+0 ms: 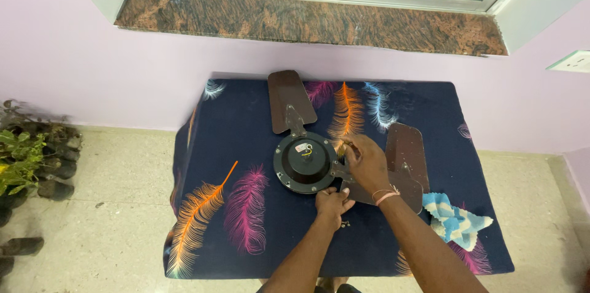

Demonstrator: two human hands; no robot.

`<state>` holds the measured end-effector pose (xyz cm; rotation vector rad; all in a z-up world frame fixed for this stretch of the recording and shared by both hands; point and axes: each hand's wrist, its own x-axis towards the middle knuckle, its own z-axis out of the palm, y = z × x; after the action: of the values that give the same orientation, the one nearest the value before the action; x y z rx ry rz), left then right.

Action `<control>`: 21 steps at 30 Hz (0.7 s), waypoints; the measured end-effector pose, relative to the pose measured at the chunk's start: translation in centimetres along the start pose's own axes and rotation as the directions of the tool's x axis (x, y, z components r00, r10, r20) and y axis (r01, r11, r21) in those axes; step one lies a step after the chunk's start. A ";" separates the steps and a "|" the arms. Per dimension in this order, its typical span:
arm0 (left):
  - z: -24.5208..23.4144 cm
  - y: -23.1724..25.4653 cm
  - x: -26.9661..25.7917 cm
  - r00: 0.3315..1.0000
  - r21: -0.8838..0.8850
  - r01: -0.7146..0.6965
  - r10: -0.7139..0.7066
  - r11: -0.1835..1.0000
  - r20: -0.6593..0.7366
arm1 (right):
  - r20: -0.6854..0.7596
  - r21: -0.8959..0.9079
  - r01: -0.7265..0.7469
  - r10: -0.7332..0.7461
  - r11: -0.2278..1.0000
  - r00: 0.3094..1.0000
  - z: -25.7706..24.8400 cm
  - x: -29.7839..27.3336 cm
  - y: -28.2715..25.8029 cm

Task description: The person attaches fan blades to a ceiling fan motor housing on a table. They align each blade, insert screws, and tighten them with a screwdriver, repeating the process for multiple blades.

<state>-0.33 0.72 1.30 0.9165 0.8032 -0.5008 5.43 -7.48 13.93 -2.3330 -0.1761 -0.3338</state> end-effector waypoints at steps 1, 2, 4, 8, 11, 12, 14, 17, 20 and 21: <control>0.0 0.0 0.1 1.000 0.000 -0.003 0.003 1.000 -0.003 | -0.001 0.021 -0.004 0.004 1.000 1.000 0.0 0.0 0.0; 0.0 -0.1 0.2 1.000 0.000 -0.005 0.005 1.000 -0.007 | -0.005 0.001 0.009 -0.009 1.000 1.000 0.0 0.0 0.0; 0.0 -0.2 0.4 1.000 -0.010 -0.008 0.008 1.000 -0.009 | -0.011 -0.039 0.035 -0.035 0.999 0.999 -0.1 0.1 0.0; 0.0 -0.3 0.4 1.000 -0.021 -0.014 0.014 1.000 -0.004 | -0.094 -0.079 0.181 -0.188 0.980 0.978 -0.5 0.3 0.5; 0.0 -0.2 0.1 1.000 -0.023 -0.007 0.007 1.000 -0.016 | -0.036 -0.008 0.073 -0.073 0.997 0.997 -0.5 0.4 1.5; 0.1 -0.1 0.1 1.000 -0.025 -0.005 0.004 1.000 -0.020 | -0.023 0.010 0.054 -0.054 0.998 0.998 -0.3 0.5 1.9; 0.2 0.0 -0.1 1.000 -0.028 0.009 -0.009 1.000 -0.012 | 0.029 -0.019 0.001 0.000 1.000 1.000 0.1 0.7 2.7; 0.0 0.1 -0.2 1.000 -0.009 0.012 -0.013 1.000 -0.018 | 0.155 -0.130 -0.094 0.114 0.987 0.981 1.2 0.4 3.4; -0.1 -0.1 0.0 1.000 -0.024 0.028 -0.028 0.999 -0.014 | 0.277 -0.207 -0.160 0.215 0.965 0.936 2.1 0.1 3.4; -0.1 -0.2 0.1 0.999 -0.038 0.036 -0.036 0.999 -0.010 | 0.300 -0.250 -0.164 0.237 0.954 0.924 2.3 0.0 3.2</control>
<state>-0.42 0.75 1.06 0.8717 0.8372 -0.5108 6.60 -8.10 10.20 -2.5886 -0.0585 0.1485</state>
